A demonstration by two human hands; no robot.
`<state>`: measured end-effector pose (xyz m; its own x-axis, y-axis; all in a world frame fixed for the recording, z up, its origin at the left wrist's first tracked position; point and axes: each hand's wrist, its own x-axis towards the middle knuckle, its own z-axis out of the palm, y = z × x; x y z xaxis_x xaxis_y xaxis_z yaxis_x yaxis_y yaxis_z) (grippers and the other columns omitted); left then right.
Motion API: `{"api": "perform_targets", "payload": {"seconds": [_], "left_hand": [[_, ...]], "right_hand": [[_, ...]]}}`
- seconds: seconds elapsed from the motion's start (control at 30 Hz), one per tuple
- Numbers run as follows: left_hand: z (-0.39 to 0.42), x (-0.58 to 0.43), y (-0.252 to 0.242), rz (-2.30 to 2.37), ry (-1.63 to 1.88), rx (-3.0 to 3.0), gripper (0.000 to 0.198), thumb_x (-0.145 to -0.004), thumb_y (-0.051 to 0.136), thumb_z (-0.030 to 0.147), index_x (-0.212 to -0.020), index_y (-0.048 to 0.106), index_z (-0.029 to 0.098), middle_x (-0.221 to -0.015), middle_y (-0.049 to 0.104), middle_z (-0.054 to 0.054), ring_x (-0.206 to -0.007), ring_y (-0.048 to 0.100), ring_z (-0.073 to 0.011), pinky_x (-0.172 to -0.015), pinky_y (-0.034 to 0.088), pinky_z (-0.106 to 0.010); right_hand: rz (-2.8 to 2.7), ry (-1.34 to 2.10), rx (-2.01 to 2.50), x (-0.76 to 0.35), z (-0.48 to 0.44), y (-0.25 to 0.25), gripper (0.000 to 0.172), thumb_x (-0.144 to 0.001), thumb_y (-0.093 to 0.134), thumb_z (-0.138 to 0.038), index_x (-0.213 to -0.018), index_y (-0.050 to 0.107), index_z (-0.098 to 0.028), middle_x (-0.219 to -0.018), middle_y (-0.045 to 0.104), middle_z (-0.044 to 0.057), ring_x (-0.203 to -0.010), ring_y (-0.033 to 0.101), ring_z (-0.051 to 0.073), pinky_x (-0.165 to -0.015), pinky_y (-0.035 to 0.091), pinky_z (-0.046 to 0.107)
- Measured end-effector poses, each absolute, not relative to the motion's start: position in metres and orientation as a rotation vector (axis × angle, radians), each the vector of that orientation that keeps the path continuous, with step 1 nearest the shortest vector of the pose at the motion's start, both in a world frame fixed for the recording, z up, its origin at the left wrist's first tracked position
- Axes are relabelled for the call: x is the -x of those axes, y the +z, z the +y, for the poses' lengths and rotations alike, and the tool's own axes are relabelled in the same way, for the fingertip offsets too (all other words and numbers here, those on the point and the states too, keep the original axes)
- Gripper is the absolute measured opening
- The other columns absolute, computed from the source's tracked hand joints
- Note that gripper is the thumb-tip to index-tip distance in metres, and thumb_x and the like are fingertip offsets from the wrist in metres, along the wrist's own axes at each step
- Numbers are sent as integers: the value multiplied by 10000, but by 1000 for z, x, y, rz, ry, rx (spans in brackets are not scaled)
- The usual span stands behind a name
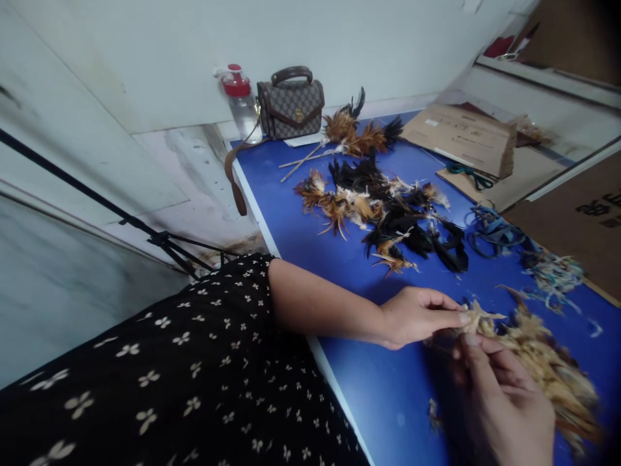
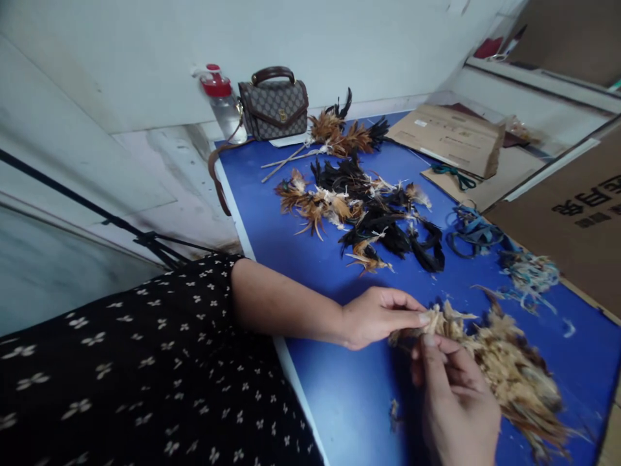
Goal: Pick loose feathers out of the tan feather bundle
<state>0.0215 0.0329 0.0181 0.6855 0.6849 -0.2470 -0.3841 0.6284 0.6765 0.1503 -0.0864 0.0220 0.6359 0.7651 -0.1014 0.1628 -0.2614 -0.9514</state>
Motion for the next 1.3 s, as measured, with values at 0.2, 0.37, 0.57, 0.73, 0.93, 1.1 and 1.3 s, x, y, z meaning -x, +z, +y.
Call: {"api": "perform_targets", "payload": {"seconds": [0.2,0.37,0.57,0.73,0.93,1.1,1.3], "left_hand": [[31,-21,12,470,572,-651,583,-608,1054,457,-988,742,146,-833,733,21,-700,648,-113,-790,527,-324],[28,-18,11,432,539,-738,373,-809,950,365,-997,703,158,-771,704,35,-671,637,-116,-761,528,-312],[46,-23,20,489,747,-671,218,-950,841,307,-959,702,139,-868,706,18,-803,610,-80,-906,494,-287],[67,-25,31,380,847,-520,346,-938,864,414,-963,649,143,-893,727,-13,-848,718,-127,-920,548,-342],[48,-16,30,361,604,-771,479,-884,894,552,-882,607,168,-714,628,43,-615,609,-90,-678,485,-305],[26,-14,23,354,451,-863,496,-866,901,570,-878,610,169,-763,624,39,-615,511,-62,-637,424,-298],[28,-13,18,371,402,-882,530,-809,934,597,-885,634,166,-807,647,21,-659,531,-72,-656,421,-306]], "right_hand": [[-798,765,1752,-149,-85,18,562,-811,912,-662,-1081,748,-196,-866,711,20,-612,581,98,-510,472,193],[-845,818,1731,-147,-84,18,547,-807,903,-671,-1035,729,-206,-866,709,28,-624,590,117,-503,477,210],[-860,802,1809,-156,-89,23,604,-778,913,-696,-1103,772,-206,-839,717,30,-631,599,115,-525,492,185],[-783,599,1902,-170,-93,33,582,-791,888,-719,-1110,799,-240,-856,735,35,-633,599,140,-474,441,202],[-772,372,1876,-158,-93,47,593,-825,881,-674,-1248,824,-262,-1015,776,61,-786,650,215,-611,550,331],[-876,368,1896,-140,-95,55,624,-789,884,-722,-1305,831,-375,-1231,825,19,-1044,770,276,-1021,639,439],[-982,299,1835,-144,-95,50,529,-823,883,-673,-1245,854,-356,-1249,823,27,-1112,772,299,-1158,590,508]]}}
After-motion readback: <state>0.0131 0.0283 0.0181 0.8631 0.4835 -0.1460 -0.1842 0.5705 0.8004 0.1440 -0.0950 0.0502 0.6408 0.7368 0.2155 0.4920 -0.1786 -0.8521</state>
